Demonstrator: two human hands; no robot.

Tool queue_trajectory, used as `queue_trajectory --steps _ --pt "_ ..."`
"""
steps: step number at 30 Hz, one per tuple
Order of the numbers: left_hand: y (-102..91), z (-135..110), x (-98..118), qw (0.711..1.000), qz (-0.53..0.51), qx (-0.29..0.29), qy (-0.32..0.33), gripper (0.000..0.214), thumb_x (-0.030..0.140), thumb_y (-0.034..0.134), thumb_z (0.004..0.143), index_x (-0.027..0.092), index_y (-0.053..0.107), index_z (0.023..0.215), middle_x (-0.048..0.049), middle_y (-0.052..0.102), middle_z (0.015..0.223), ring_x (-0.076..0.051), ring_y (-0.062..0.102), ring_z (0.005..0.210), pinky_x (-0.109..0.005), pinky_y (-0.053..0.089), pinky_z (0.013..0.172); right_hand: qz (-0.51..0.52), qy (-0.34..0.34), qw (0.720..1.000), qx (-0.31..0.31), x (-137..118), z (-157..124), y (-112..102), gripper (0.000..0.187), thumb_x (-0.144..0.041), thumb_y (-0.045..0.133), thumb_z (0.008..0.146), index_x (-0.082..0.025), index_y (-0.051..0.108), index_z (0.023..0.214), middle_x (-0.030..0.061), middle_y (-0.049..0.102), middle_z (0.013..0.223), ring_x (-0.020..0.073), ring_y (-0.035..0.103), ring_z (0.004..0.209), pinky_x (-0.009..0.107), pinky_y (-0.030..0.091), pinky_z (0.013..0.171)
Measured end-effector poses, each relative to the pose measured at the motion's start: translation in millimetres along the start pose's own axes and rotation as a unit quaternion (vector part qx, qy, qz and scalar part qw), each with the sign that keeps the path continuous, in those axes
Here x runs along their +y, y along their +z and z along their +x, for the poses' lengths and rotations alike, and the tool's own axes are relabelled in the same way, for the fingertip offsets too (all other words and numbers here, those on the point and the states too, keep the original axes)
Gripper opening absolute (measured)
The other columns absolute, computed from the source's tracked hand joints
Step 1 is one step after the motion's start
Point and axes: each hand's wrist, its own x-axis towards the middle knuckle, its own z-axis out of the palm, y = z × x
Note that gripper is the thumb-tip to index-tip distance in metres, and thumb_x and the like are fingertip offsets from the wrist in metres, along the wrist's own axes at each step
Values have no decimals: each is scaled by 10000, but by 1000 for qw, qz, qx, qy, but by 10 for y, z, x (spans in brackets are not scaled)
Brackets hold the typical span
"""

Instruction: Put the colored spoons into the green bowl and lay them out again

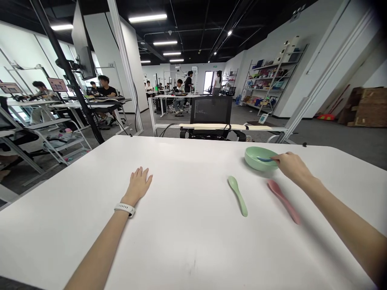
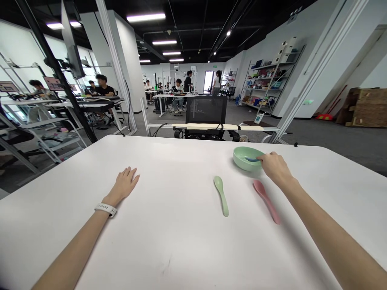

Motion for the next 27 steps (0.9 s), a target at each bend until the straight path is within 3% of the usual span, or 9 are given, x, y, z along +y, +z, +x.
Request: queue_trajectory --steps 2,6,11,14,16,20,24,27 --pt "15 0 -6 1000 -1 5 2 691 476 360 1158 122 595 1703 -265 534 1836 -401 486 1733 -641 389 1413 -12 -8 1000 15 -33 -14 -1 547 -106 405 1086 -107 920 1271 279 882 1146 369 797 1154 447 576 1021" --pt "19 -6 0 1000 0 2 -1 695 481 356 1157 128 588 1709 -256 526 1845 -393 474 1742 -629 377 1421 26 24 992 118 22 -167 44 606 -207 356 1125 -88 818 1497 280 875 1266 405 791 1249 534 578 1107" --pt "-14 -18 19 1000 -5 -11 -3 711 470 334 1158 102 572 1717 -270 503 1856 -400 454 1754 -635 360 1430 115 104 969 193 396 -564 254 752 -402 282 1127 -37 705 1630 314 837 1349 461 748 1377 584 579 1184" --pt "-6 -15 11 1000 -5 -1 1 704 470 334 1154 114 586 1707 -266 517 1847 -399 476 1738 -647 380 1415 161 136 963 165 670 -846 536 822 -459 248 1112 -22 654 1678 339 827 1315 500 744 1389 630 595 1183" --pt "11 -11 0 1000 -3 4 2 702 473 338 1152 118 594 1700 -268 525 1841 -398 491 1727 -648 393 1406 190 146 962 134 799 -990 777 825 -465 245 1101 -39 641 1686 342 793 1437 503 724 1451 640 583 1230" --pt "33 -5 -19 1000 4 11 4 706 486 327 1149 130 606 1692 -258 544 1831 -394 503 1718 -636 401 1400 241 142 957 75 877 -1100 1180 690 -455 328 1034 -214 732 1538 265 762 1571 477 670 1554 645 539 1319" --pt "27 -5 -23 1000 5 2 1 729 483 294 1150 112 589 1703 -263 529 1840 -397 479 1734 -624 375 1416 247 140 958 42 846 -1093 1277 568 -478 358 1003 -270 786 1312 238 762 1585 445 648 1592 600 534 1335" --pt "25 1 -23 1000 8 4 -2 727 474 282 1148 112 589 1699 -263 529 1840 -390 483 1730 -615 373 1414 249 139 958 35 836 -1097 1198 551 -442 357 1003 -261 788 1295 235 766 1578 439 679 1561 593 551 1316"
